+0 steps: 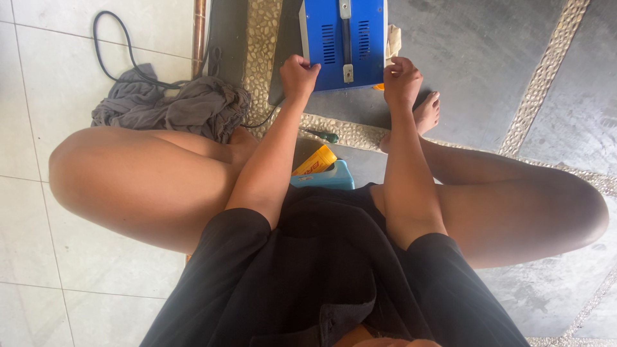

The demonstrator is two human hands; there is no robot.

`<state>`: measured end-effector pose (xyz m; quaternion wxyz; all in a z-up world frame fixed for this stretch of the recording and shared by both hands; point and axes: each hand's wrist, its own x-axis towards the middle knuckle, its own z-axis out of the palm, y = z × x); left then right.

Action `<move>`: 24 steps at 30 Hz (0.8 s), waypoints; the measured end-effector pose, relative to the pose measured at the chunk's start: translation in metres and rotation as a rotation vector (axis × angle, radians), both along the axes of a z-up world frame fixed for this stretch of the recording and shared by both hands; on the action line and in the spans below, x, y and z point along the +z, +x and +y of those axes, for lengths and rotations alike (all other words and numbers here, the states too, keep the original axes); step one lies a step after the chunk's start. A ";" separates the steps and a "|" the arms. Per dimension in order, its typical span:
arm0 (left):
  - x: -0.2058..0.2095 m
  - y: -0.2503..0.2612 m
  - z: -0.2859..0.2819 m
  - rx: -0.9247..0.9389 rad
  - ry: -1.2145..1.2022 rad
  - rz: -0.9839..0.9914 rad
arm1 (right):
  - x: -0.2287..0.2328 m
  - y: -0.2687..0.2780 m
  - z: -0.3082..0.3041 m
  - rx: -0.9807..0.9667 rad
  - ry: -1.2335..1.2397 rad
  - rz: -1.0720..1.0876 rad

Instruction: The person sits on the floor and assembles a blue electronic device. They insert a small component into the device, then use a screwdriver to tighten screws on the casing. The person then places the device on the floor and continues to adjust it.

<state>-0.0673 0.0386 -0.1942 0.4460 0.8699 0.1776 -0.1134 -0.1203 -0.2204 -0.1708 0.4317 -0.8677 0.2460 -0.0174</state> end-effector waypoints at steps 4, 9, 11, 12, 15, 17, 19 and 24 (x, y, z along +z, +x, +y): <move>-0.001 0.006 0.017 -0.134 -0.042 0.250 | -0.002 -0.010 -0.011 -0.104 0.265 0.312; 0.005 0.011 0.024 -0.087 -0.250 0.538 | -0.001 -0.016 -0.026 -0.125 0.499 0.411; 0.008 0.008 0.023 -0.090 -0.237 0.540 | -0.001 -0.020 -0.028 -0.075 0.565 0.389; 0.009 0.007 0.022 -0.103 -0.227 0.533 | -0.001 -0.021 -0.028 -0.034 0.595 0.362; 0.010 0.004 0.020 -0.128 -0.213 0.511 | -0.002 -0.024 -0.027 0.014 0.540 0.330; 0.011 0.004 0.020 -0.121 -0.225 0.491 | -0.002 -0.024 -0.024 0.006 0.497 0.320; 0.010 0.004 0.020 -0.108 -0.208 0.478 | -0.003 -0.024 -0.021 -0.019 0.496 0.306; 0.005 0.001 0.021 -0.192 -0.095 0.451 | -0.006 -0.025 -0.017 -0.033 0.522 0.255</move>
